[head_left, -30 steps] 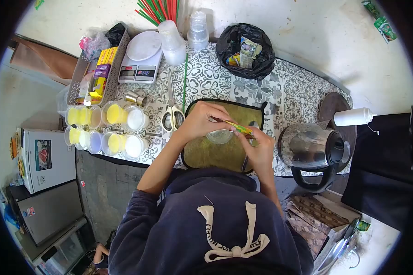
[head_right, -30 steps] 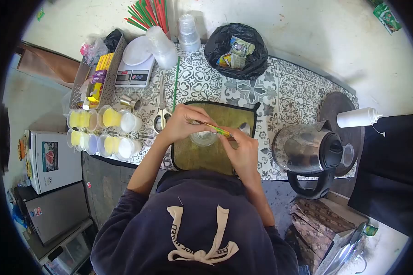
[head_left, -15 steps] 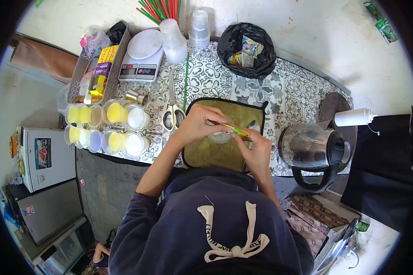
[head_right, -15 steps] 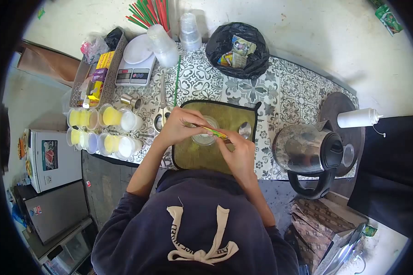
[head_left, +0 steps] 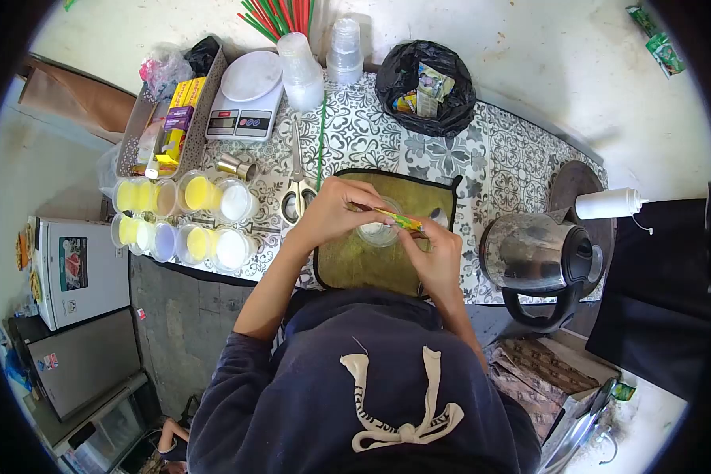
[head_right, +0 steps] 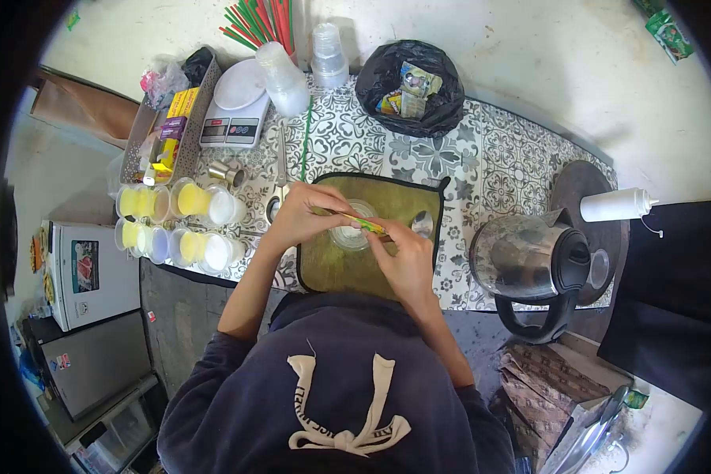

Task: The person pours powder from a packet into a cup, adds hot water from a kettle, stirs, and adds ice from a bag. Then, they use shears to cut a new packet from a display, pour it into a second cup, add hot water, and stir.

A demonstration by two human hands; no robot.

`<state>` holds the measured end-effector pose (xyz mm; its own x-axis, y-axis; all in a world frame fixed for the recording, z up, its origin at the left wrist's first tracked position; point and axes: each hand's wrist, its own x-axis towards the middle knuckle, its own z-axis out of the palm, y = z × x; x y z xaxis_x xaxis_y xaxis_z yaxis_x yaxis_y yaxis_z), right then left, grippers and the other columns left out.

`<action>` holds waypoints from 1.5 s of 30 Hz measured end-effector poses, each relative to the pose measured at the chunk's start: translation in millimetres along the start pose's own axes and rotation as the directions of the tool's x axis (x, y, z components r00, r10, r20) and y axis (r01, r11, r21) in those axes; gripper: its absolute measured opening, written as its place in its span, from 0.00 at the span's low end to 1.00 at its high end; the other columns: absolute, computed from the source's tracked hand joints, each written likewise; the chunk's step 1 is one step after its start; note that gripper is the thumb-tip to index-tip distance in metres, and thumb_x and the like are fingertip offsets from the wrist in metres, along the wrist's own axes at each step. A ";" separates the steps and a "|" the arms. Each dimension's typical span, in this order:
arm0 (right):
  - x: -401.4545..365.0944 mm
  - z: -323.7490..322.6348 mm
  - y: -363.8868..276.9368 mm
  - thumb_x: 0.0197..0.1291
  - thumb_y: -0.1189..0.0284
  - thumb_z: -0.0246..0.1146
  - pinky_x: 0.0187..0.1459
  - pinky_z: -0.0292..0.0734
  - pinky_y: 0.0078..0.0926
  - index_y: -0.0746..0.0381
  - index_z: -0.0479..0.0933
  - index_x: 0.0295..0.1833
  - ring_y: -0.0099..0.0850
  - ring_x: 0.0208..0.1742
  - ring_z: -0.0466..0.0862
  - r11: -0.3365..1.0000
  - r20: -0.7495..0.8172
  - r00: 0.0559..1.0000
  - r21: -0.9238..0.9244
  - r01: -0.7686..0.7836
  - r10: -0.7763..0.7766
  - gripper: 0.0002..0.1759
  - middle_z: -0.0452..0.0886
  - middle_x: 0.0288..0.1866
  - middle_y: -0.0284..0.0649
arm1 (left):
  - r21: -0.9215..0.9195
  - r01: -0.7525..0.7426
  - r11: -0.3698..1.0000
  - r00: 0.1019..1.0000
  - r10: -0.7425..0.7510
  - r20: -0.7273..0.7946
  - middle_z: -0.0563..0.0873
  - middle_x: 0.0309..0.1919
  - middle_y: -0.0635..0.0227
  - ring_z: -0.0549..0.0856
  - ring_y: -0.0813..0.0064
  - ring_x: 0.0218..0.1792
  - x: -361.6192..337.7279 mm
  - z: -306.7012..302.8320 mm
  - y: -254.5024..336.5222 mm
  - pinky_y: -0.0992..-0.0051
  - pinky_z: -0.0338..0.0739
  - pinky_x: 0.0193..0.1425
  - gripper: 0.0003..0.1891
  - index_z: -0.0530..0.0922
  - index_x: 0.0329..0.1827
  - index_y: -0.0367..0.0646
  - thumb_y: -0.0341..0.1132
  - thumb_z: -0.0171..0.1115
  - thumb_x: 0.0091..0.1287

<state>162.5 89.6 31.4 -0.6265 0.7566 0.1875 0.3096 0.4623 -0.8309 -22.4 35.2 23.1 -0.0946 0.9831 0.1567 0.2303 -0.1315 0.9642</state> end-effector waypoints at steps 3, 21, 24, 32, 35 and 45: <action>0.9 0.7 0.7 0.52 0.77 0.64 0.33 0.77 0.24 0.66 0.79 0.42 0.33 0.31 0.85 1.000 0.005 1.000 0.000 -0.012 0.012 0.10 0.83 0.36 0.46 | 0.003 -0.020 1.000 1.000 0.020 -0.015 0.85 0.26 0.66 0.83 0.80 0.26 1.1 -0.8 0.8 0.82 0.74 0.30 0.08 0.85 0.33 0.40 0.25 0.69 0.48; 2.3 -6.3 2.3 0.52 0.78 0.64 0.33 0.78 0.24 0.66 0.79 0.42 0.33 0.31 0.85 0.998 -0.007 0.999 -0.050 -0.034 0.034 0.10 0.83 0.36 0.46 | -0.018 -0.072 0.997 0.997 0.071 -0.004 0.85 0.25 0.66 0.82 0.78 0.26 11.2 5.4 -7.2 0.81 0.74 0.30 0.06 0.85 0.33 0.39 0.28 0.68 0.52; 3.7 -6.3 0.1 0.52 0.78 0.64 0.33 0.78 0.24 0.66 0.79 0.42 0.33 0.31 0.84 0.997 -0.017 0.999 -0.076 -0.029 0.027 0.10 0.83 0.36 0.46 | -0.028 -0.060 0.998 0.998 0.060 0.014 0.85 0.25 0.65 0.82 0.78 0.26 11.7 2.8 -2.8 0.81 0.74 0.30 0.07 0.85 0.33 0.39 0.28 0.68 0.51; 4.6 -1.8 2.3 0.52 0.78 0.64 0.33 0.77 0.25 0.66 0.79 0.43 0.33 0.30 0.84 0.999 -0.024 0.999 -0.036 -0.022 0.021 0.10 0.82 0.36 0.46 | -0.029 -0.061 0.998 0.998 0.061 -0.005 0.84 0.25 0.66 0.82 0.78 0.25 10.8 2.6 -5.3 0.81 0.74 0.30 0.07 0.85 0.33 0.39 0.28 0.68 0.51; 3.2 -3.3 5.1 0.52 0.78 0.64 0.33 0.77 0.25 0.66 0.79 0.42 0.33 0.29 0.84 0.998 -0.031 1.000 -0.057 -0.006 0.004 0.10 0.82 0.35 0.45 | 0.003 -0.057 0.998 0.998 0.057 0.000 0.85 0.25 0.66 0.82 0.78 0.25 11.0 4.8 -7.3 0.81 0.74 0.30 0.07 0.85 0.33 0.40 0.28 0.68 0.51; 0.8 -9.0 -2.4 0.52 0.78 0.65 0.31 0.77 0.21 0.68 0.80 0.41 0.28 0.29 0.84 0.998 -0.062 0.997 -0.047 -0.045 0.042 0.09 0.83 0.32 0.44 | -0.025 -0.075 0.997 0.997 0.076 0.029 0.86 0.29 0.64 0.84 0.77 0.29 12.3 9.0 -6.5 0.81 0.77 0.34 0.09 0.85 0.36 0.40 0.24 0.68 0.50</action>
<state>167.7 93.3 38.3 -0.5669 0.8029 0.1846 0.3709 0.4488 -0.8130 -16.4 49.2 16.8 -0.0485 0.9736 0.2230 0.2127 -0.2080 0.9547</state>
